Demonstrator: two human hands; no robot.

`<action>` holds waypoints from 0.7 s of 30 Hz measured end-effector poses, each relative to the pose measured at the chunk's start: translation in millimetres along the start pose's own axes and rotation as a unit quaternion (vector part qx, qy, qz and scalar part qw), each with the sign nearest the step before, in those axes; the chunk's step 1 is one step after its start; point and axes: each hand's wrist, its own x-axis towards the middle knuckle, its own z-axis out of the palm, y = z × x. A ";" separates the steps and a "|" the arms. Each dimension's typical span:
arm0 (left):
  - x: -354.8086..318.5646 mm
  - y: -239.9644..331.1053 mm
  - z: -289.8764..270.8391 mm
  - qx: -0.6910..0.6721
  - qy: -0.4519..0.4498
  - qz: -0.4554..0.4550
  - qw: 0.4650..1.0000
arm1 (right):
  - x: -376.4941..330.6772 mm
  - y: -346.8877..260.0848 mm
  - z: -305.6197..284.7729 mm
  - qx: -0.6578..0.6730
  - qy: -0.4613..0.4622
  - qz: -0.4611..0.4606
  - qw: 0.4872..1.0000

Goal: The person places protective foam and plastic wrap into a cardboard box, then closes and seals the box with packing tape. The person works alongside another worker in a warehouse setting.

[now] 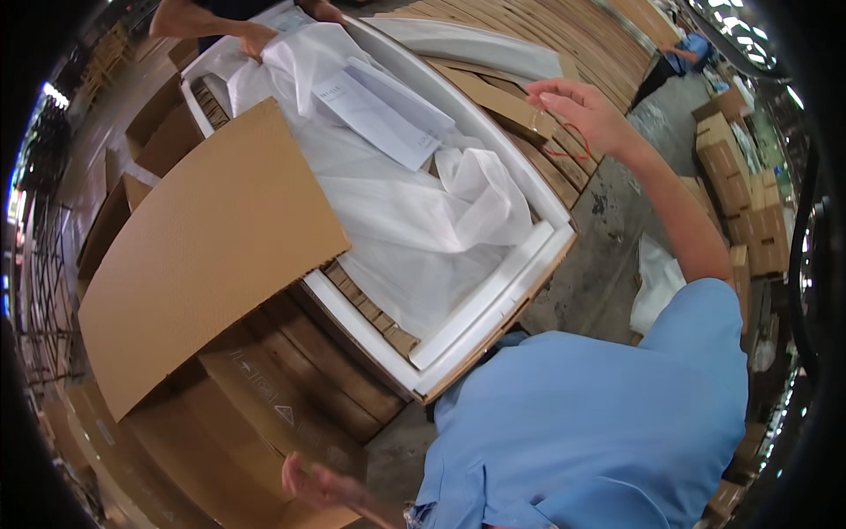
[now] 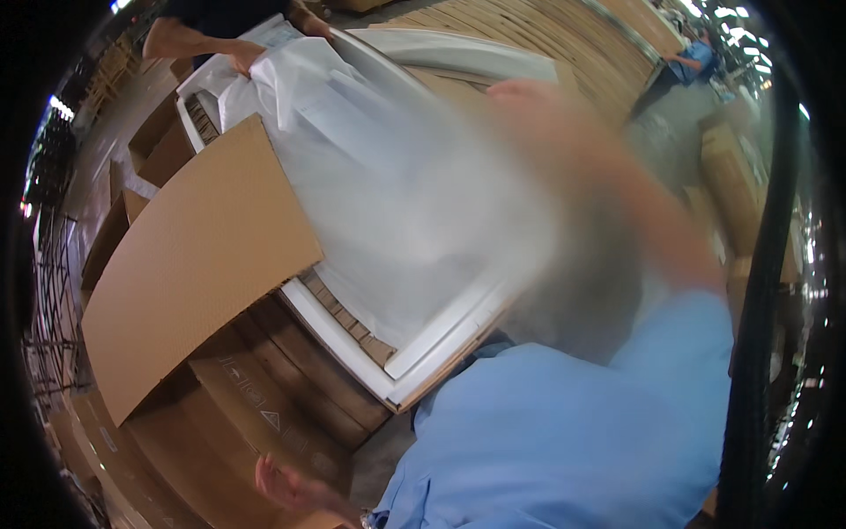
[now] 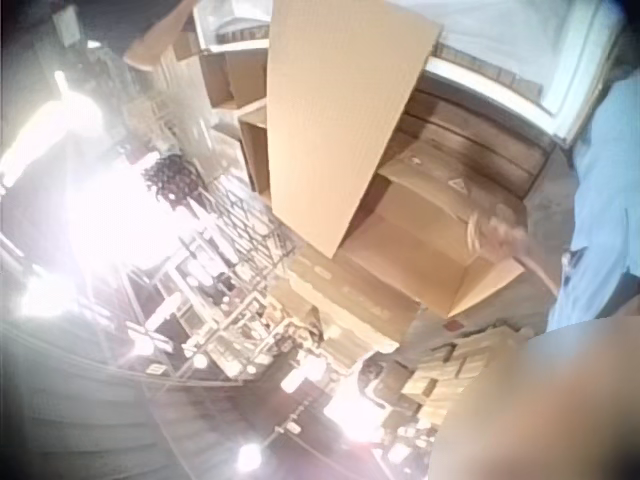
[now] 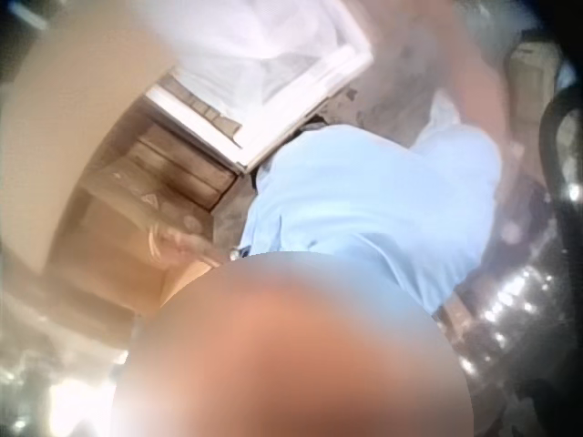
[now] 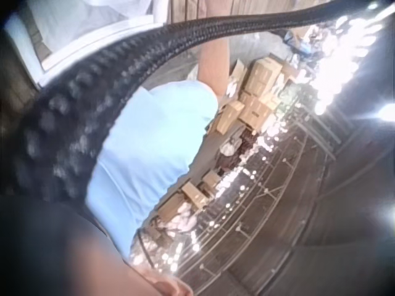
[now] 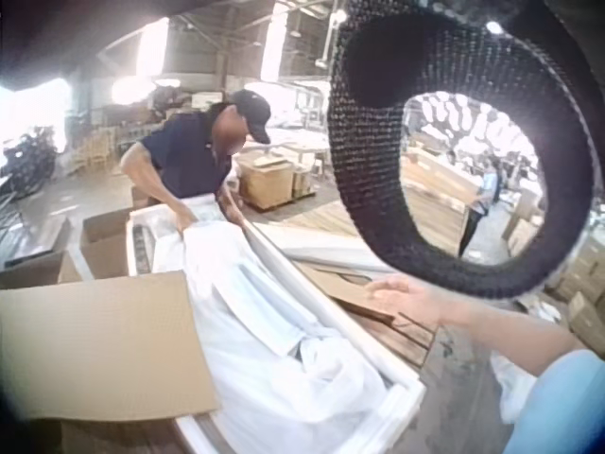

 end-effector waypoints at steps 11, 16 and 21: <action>35.7 127.0 360.4 -0.306 -0.411 -0.318 0.798 | 63.1 96.6 235.2 -0.248 0.029 -0.021 0.968; 10.7 127.7 361.7 -0.341 -0.337 -0.365 0.798 | 67.3 124.4 257.6 -0.189 0.050 -0.077 0.978; 54.5 143.9 283.0 0.052 -0.207 0.097 0.972 | 75.2 119.5 247.1 -0.123 0.056 -0.023 0.991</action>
